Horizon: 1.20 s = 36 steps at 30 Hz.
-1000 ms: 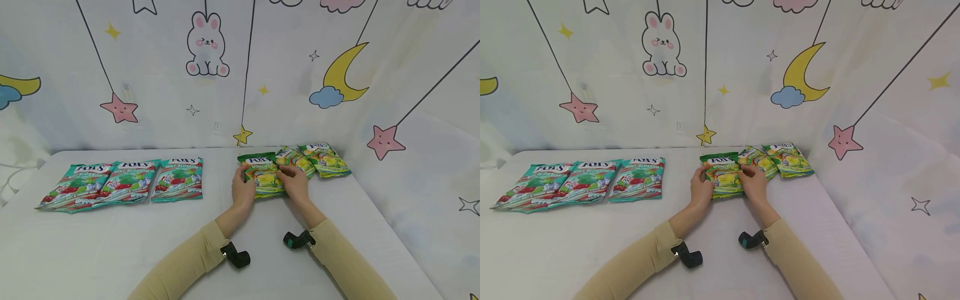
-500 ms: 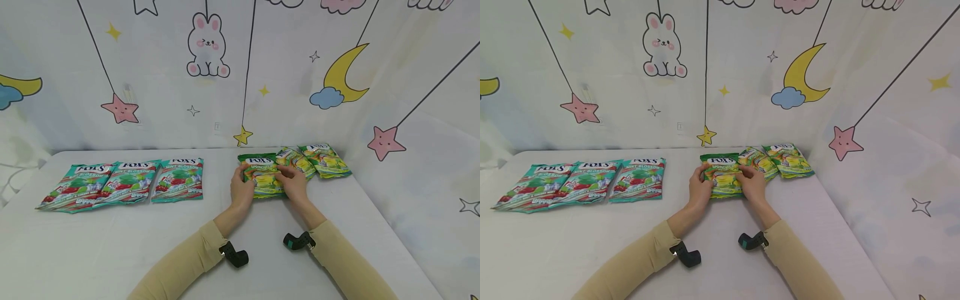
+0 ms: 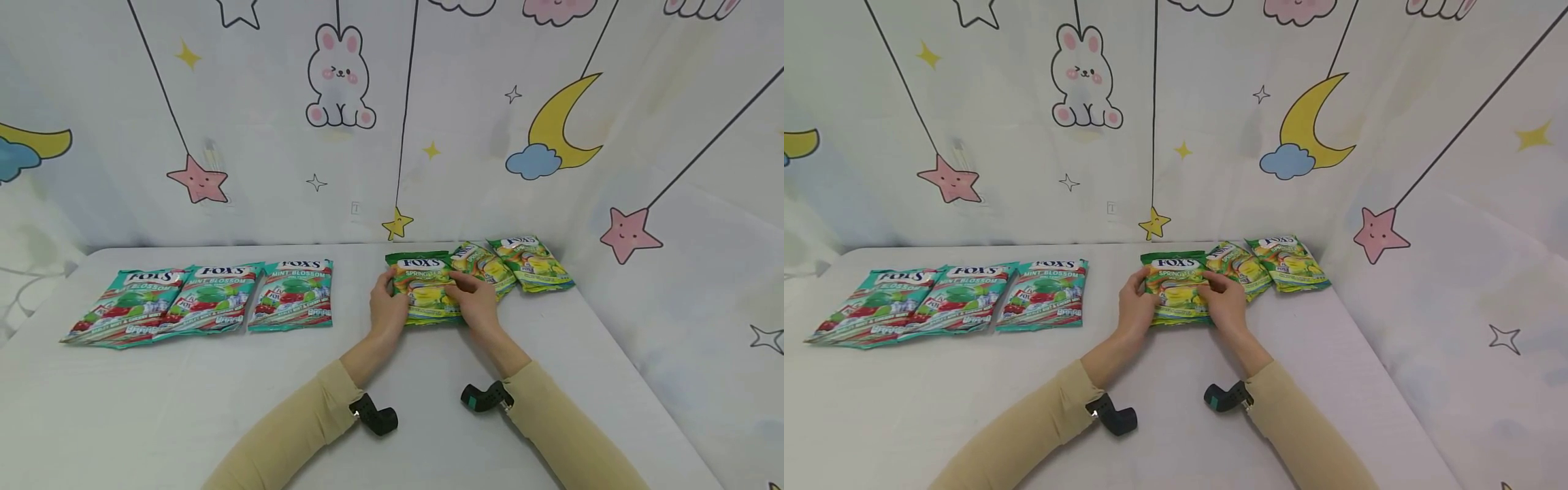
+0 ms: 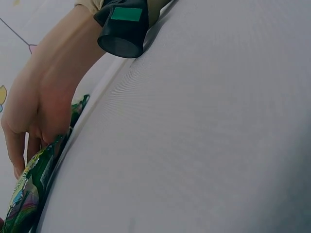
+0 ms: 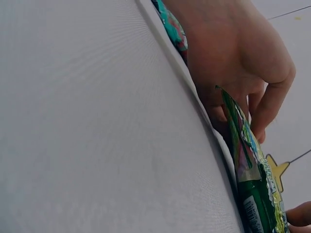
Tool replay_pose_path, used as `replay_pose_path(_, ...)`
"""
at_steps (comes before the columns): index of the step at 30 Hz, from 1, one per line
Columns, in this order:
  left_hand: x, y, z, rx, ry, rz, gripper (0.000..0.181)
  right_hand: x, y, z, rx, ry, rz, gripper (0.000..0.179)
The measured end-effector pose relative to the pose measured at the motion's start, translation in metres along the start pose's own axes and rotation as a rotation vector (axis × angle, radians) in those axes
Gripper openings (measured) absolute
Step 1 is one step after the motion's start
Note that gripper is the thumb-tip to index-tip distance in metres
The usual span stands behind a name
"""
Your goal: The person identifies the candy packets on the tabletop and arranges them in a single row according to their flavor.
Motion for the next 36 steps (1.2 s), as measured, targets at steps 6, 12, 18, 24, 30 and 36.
replay_pose_path(6,0.000,-0.002,0.004,0.016,0.028,0.012,0.077,0.002,0.002,-0.004,0.010,-0.037,-0.011,0.041)
replay_pose_path(12,-0.001,-0.003,0.009,0.031,0.060,0.027,0.076,0.004,0.003,-0.008,0.005,-0.047,-0.012,0.041)
replay_pose_path(18,-0.002,-0.004,0.015,0.026,0.062,0.037,0.076,0.008,0.005,-0.011,0.014,-0.043,-0.009,0.042)
replay_pose_path(24,-0.002,-0.002,0.020,0.030,0.069,0.064,0.077,0.011,0.008,-0.016,0.031,-0.051,-0.016,0.043)
replay_pose_path(30,-0.004,-0.002,0.025,0.033,0.065,0.069,0.077,0.012,0.009,-0.021,0.042,-0.031,-0.014,0.044)
replay_pose_path(36,-0.007,-0.002,0.032,0.037,0.039,0.081,0.078,0.015,0.010,-0.025,0.051,-0.032,-0.012,0.045)
Point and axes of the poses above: each hand's wrist, its own y-axis away from the middle knuckle, its own z-axis out of the back of the hand, x = y × z, the point moved 9 cm from there along -y, towards the middle knuckle, and after that the axes turned 15 degrees about z, right-handed, at the moved point
